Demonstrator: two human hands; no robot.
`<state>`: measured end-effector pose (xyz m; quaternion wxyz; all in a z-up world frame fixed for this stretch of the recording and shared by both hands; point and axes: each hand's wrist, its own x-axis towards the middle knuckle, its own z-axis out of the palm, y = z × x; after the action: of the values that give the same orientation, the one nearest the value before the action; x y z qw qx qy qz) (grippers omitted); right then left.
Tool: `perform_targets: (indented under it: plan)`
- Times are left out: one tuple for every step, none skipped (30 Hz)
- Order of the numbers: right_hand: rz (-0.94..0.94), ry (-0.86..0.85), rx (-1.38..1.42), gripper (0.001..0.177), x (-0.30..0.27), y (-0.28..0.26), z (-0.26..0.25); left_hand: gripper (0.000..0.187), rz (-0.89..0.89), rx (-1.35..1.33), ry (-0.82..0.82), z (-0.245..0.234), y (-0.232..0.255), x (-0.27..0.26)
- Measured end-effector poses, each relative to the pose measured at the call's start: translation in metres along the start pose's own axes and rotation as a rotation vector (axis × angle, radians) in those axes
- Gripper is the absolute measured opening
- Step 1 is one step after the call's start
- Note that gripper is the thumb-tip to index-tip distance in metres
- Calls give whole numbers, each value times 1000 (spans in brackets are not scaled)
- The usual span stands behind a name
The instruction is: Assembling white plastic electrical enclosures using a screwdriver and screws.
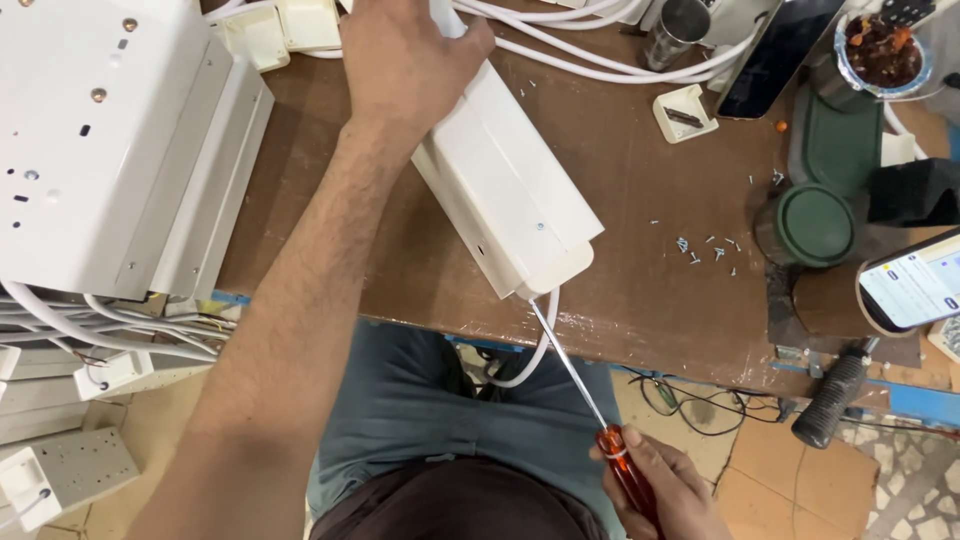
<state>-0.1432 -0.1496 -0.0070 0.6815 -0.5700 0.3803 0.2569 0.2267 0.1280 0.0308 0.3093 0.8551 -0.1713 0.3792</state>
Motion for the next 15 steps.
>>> perform_targets:
  plan:
    - [-1,-1,-4,52,2,4,-3,40,-2,2,3,0,0,0]
    - [-12,5,88,44,4,8,-6,40,17,-3,26,0,0,0]
    - [-23,12,180,36,7,13,-9,40,37,-9,49,-1,0,0]
    - [-22,12,180,36,14,24,-18,40,36,-9,48,-2,1,0]
    - [-372,-23,-99,35,22,34,-27,40,28,-16,40,-2,2,0]
    - [-721,-61,-383,35,30,43,-37,40,18,-23,35,-3,3,1]
    - [-722,-60,-386,35,23,31,-31,40,17,-24,37,0,4,2]
    - [-450,18,-250,36,16,19,-23,41,5,-12,31,0,3,1]
    - [-175,90,-114,39,8,7,-15,42,-7,0,25,1,1,1]
    - [-176,89,-118,39,7,3,-17,42,-10,2,27,1,2,1]
    - [-86,-45,12,37,6,-1,-19,42,-27,-1,16,1,3,2]
    - [4,-181,144,35,5,-5,-20,42,-44,-3,3,1,3,2]
    - [6,-184,141,35,6,0,-19,42,-47,1,4,0,4,2]
    - [-104,-99,46,23,8,6,-17,42,-39,-5,15,-1,4,1]
    - [-217,-17,-49,19,9,11,-16,42,-31,-11,27,-2,4,1]
